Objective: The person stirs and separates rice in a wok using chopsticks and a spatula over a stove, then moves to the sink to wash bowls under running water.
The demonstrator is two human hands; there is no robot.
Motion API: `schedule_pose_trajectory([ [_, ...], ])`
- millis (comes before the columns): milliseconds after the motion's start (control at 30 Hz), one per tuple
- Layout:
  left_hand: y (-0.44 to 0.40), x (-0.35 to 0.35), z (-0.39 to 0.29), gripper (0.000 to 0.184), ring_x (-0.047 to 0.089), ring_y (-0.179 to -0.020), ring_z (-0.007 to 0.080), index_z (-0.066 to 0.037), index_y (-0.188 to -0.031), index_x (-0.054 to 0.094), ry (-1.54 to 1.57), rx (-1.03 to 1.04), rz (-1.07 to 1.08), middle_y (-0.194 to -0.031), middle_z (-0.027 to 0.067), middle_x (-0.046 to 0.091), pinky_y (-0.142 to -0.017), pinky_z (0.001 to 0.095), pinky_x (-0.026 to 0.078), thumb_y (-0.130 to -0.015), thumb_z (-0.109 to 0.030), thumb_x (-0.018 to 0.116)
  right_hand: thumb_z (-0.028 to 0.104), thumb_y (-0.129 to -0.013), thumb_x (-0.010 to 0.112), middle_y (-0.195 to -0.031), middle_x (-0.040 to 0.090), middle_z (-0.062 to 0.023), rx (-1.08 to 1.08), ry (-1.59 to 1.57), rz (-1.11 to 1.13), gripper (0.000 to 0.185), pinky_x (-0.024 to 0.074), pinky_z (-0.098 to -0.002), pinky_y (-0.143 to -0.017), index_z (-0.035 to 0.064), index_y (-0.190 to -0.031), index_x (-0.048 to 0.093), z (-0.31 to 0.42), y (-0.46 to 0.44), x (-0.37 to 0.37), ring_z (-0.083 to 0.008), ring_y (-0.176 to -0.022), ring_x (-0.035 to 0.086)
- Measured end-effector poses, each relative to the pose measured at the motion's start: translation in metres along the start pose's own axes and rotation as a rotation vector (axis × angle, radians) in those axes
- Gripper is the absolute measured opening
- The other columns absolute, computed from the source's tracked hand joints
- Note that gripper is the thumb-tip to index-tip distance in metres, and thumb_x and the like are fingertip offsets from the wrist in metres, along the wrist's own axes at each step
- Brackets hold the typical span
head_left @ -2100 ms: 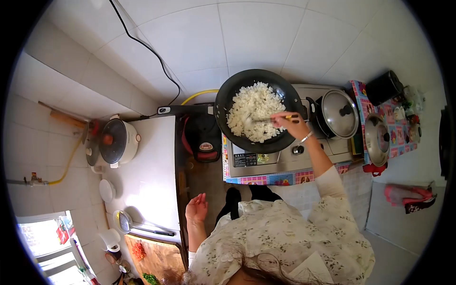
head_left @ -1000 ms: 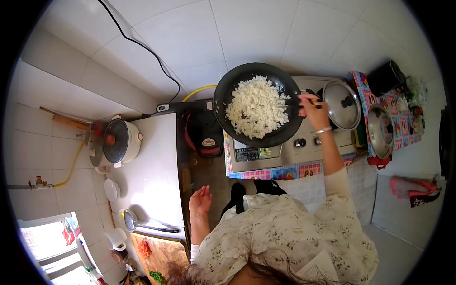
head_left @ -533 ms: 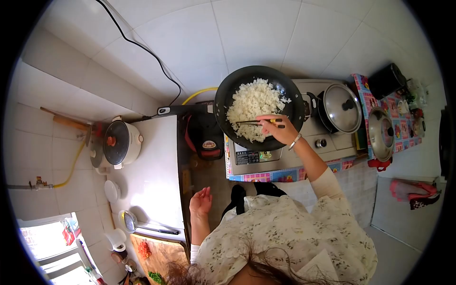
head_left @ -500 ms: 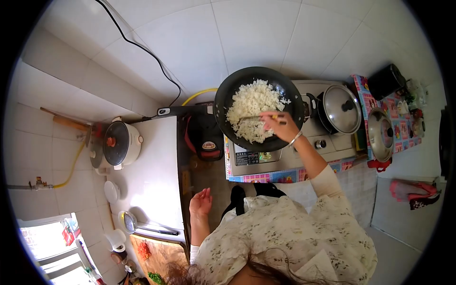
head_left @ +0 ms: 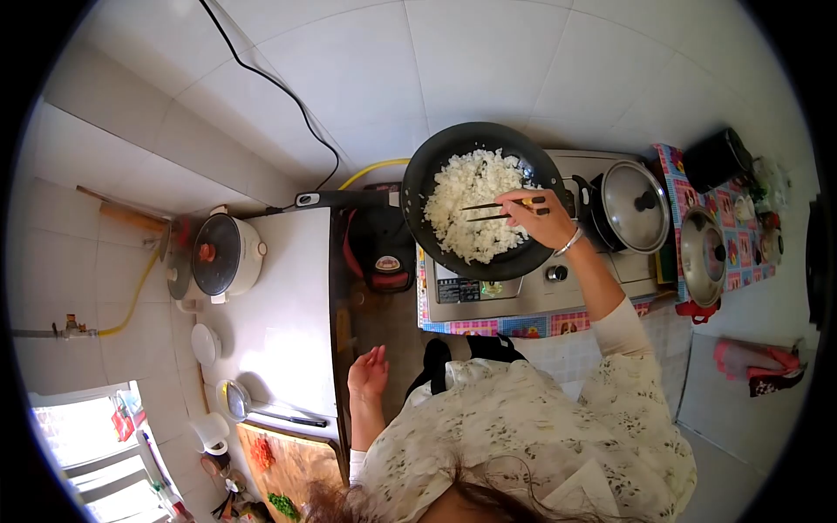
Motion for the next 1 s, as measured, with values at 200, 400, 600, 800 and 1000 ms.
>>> schedule_pose_trajectory([
  [200, 0.006, 0.016, -0.004, 0.021, 0.048, -0.108, 0.0142, -0.002, -0.100, 0.053, 0.032, 0.020, 0.022, -0.110, 0.0056, 0.055, -0.096, 0.0331, 0.022, -0.083, -0.009, 0.044, 0.015, -0.088, 0.050, -0.084, 0.062, -0.0124, 0.011, -0.466, -0.271, 0.025, 0.0521, -0.0238, -0.062, -0.0064, -0.096, 0.060, -0.044, -0.004, 0.005, -0.0155, -0.069, 0.062],
  [400, 0.002, -0.006, 0.004, 0.018, 0.054, -0.100, 0.0156, -0.003, -0.097, 0.054, 0.062, -0.009, -0.026, -0.103, 0.0062, 0.059, -0.093, 0.0335, 0.027, -0.084, -0.010, 0.044, 0.015, -0.088, 0.050, -0.087, 0.062, -0.0144, 0.053, -0.436, -0.355, 0.025, 0.0531, -0.0261, -0.062, -0.0061, -0.098, 0.059, -0.060, 0.006, -0.021, -0.0180, -0.068, 0.063],
  [600, 0.003, 0.001, 0.005, 0.017, 0.053, -0.100, 0.0156, -0.003, -0.096, 0.054, 0.013, 0.001, 0.004, -0.102, 0.0060, 0.059, -0.092, 0.0337, 0.027, -0.083, -0.009, 0.045, 0.018, -0.088, 0.049, -0.080, 0.062, -0.0146, 0.121, -0.487, -0.327, 0.026, 0.0528, -0.0255, -0.058, -0.0060, -0.095, 0.058, -0.073, 0.004, -0.006, -0.0184, -0.064, 0.063],
  [800, 0.007, 0.001, 0.005, 0.018, 0.052, -0.102, 0.0149, -0.002, -0.097, 0.054, 0.062, -0.003, -0.008, -0.105, 0.0069, 0.058, -0.094, 0.0333, 0.025, -0.083, -0.008, 0.044, 0.016, -0.087, 0.049, -0.078, 0.061, -0.0141, 0.146, -0.487, -0.417, 0.024, 0.0520, -0.0253, -0.054, -0.0057, -0.092, 0.057, -0.076, 0.011, -0.014, -0.0176, -0.059, 0.062],
  [1000, -0.002, -0.013, 0.004, 0.018, 0.053, -0.102, 0.0145, -0.003, -0.095, 0.054, 0.064, 0.020, -0.035, -0.104, 0.0064, 0.059, -0.096, 0.0350, 0.024, -0.084, -0.010, 0.042, 0.014, -0.089, 0.049, -0.080, 0.062, -0.0076, -0.082, -0.239, -0.693, 0.021, 0.0494, -0.0223, -0.061, -0.0031, -0.095, 0.060, -0.063, 0.013, -0.062, -0.0130, -0.065, 0.061],
])
Point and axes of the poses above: each hand's wrist, its own y-axis away from the middle knuckle, its own x-axis out of the palm, z = x × y, the point moved 6 cm from there along -y, towards the middle knuckle
